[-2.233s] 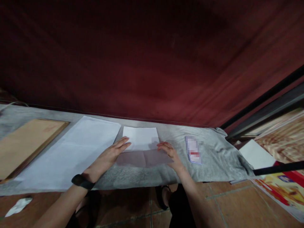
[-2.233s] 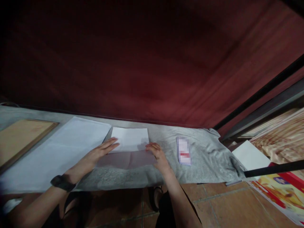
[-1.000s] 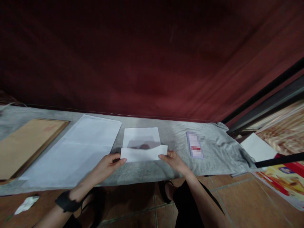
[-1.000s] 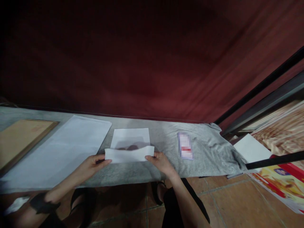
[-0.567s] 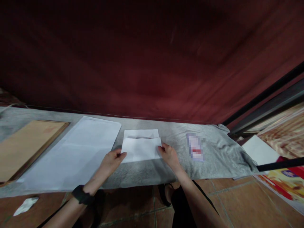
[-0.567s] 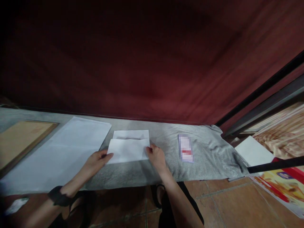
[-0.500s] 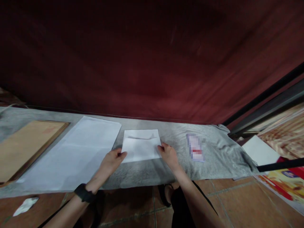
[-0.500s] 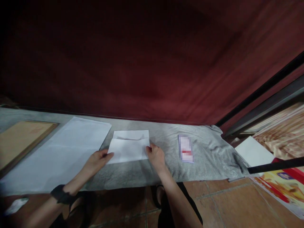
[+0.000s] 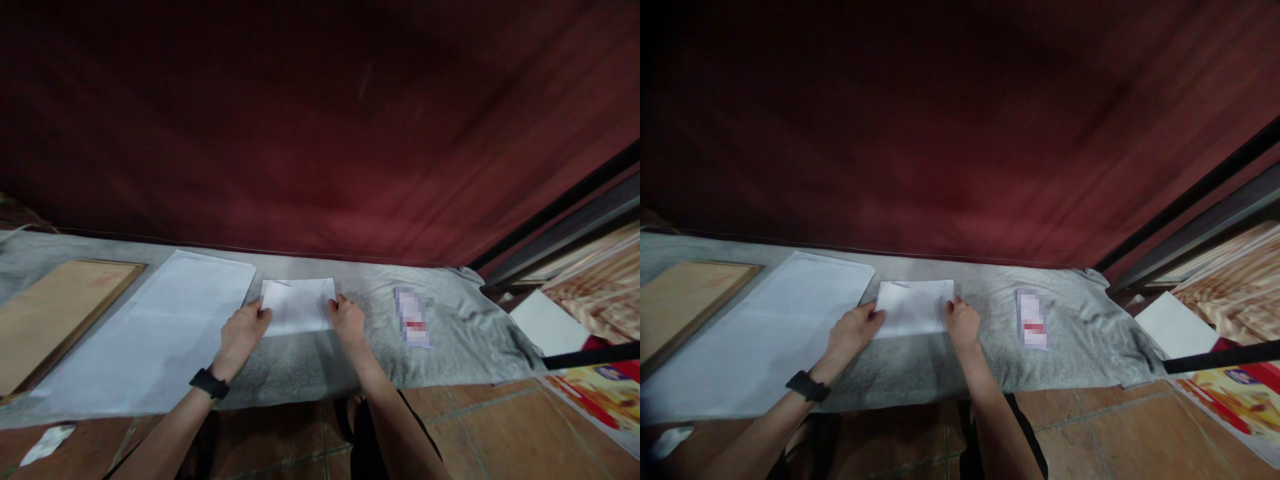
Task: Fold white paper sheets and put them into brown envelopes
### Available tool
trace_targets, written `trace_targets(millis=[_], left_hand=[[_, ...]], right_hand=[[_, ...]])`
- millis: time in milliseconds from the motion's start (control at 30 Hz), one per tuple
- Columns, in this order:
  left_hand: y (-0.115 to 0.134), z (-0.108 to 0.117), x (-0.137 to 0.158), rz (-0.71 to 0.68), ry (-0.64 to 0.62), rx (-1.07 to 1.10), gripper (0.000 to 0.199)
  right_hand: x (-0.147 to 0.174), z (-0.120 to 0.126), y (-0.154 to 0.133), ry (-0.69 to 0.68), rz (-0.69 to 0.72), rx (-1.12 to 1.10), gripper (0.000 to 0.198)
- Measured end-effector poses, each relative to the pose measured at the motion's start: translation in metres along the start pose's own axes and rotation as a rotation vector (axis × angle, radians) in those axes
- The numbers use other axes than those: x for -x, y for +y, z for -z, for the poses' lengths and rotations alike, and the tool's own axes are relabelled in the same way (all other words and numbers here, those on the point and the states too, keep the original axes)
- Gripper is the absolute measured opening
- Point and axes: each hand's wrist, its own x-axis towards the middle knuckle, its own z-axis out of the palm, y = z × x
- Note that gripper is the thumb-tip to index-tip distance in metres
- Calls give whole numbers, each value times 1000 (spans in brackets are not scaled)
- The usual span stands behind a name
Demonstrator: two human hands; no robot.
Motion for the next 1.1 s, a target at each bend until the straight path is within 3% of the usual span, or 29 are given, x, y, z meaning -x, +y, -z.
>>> trace_targets(millis=[267, 500, 633, 700, 900, 1100], left_hand=[[11, 3, -3, 32, 65, -67, 42], [15, 1, -2, 23, 122, -75, 44], [16, 1, -2, 19, 113, -85, 43], [16, 1, -4, 17, 105, -107, 43], [13, -1, -8, 2, 103, -136, 43], [12, -2, -8, -12, 97, -138, 42]], right_hand=[[-8, -12, -8, 87, 0, -7, 35], [-9, -11, -14, 88, -17, 8, 31], [-7, -8, -17, 167, 10, 45, 30], [-4, -8, -22, 203, 66, 18, 32], [9, -31, -41, 168, 428, -139, 47], [18, -55, -44, 160, 447, -95, 51]])
